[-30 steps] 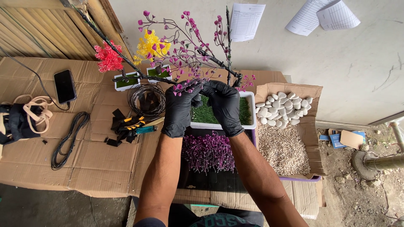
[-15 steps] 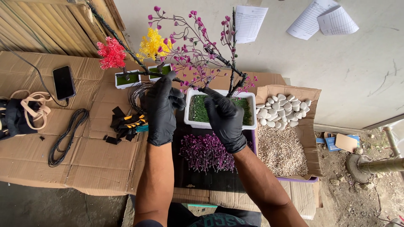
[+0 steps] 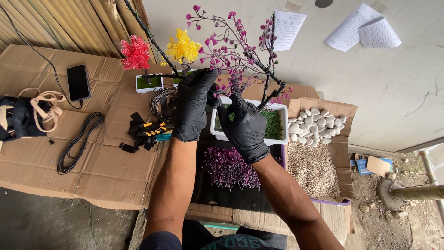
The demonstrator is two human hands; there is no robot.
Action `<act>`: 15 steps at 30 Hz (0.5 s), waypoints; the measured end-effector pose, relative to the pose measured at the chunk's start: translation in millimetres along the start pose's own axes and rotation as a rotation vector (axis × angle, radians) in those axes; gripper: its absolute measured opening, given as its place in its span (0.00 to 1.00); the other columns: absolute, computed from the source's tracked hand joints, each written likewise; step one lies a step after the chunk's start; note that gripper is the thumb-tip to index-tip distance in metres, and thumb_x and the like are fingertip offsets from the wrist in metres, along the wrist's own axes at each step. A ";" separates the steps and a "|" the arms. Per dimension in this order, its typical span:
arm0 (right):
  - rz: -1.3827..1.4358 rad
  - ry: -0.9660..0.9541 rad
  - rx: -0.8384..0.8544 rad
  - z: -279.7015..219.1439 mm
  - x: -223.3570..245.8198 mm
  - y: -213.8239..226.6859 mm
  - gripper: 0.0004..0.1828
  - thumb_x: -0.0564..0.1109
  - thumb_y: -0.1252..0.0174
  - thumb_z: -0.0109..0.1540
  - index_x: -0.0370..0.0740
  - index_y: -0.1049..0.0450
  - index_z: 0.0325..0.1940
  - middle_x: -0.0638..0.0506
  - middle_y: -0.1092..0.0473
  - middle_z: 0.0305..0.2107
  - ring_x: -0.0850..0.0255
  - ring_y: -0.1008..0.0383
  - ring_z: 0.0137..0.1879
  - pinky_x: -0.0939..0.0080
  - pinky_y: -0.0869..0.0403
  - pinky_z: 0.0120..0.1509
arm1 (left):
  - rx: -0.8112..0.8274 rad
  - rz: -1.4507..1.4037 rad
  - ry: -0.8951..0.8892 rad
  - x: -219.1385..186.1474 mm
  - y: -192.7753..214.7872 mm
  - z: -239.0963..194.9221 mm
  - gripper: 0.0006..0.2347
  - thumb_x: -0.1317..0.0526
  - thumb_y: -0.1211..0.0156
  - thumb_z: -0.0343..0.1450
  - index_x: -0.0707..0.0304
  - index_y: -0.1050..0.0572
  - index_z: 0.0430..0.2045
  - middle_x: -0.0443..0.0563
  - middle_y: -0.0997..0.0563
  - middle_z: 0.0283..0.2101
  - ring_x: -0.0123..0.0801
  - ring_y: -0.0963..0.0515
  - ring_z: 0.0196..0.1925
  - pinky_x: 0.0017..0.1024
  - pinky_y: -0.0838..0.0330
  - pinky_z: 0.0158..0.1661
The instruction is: The person assembles a miniature bonsai tree by attaching small purple artificial flowers to the branches of a black wire tree in a white rectangular pot. The person repeatedly picks up flower pieces from a tray and secures them onto the branches, gradually increasing the floral coverage.
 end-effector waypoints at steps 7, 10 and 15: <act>-0.137 0.199 0.002 5.1 -2.2 -8.2 0.16 0.62 0.32 0.55 0.58 0.31 0.25 0.61 0.28 0.16 0.51 0.22 0.29 0.55 0.24 0.32 | -0.186 0.041 -0.161 -18.9 -10.8 -31.2 0.10 0.58 0.26 0.64 0.67 0.18 0.22 0.61 0.16 0.21 0.44 0.17 0.19 0.34 0.19 0.23; -0.075 0.229 0.000 2.6 18.2 5.9 0.15 0.57 0.31 0.55 0.54 0.30 0.25 0.55 0.28 0.16 0.47 0.22 0.30 0.52 0.24 0.33 | -0.089 0.047 -0.088 -16.5 -3.6 -24.2 0.16 0.54 0.31 0.65 0.71 0.20 0.15 0.66 0.19 0.16 0.50 0.20 0.12 0.39 0.22 0.15; -0.020 0.226 -0.040 -2.2 1.8 -3.8 0.13 0.54 0.31 0.56 0.52 0.29 0.29 0.49 0.27 0.17 0.43 0.22 0.31 0.50 0.25 0.33 | -0.207 -0.039 -0.118 -2.5 2.2 -15.0 0.10 0.58 0.27 0.64 0.67 0.19 0.19 0.67 0.17 0.19 0.53 0.19 0.12 0.42 0.23 0.12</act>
Point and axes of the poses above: each hand's wrist, its own z-axis towards the middle knuckle, its own y-axis out of the back of the hand, x = y × z, the point moved 3 cm from there along z, towards the middle knuckle
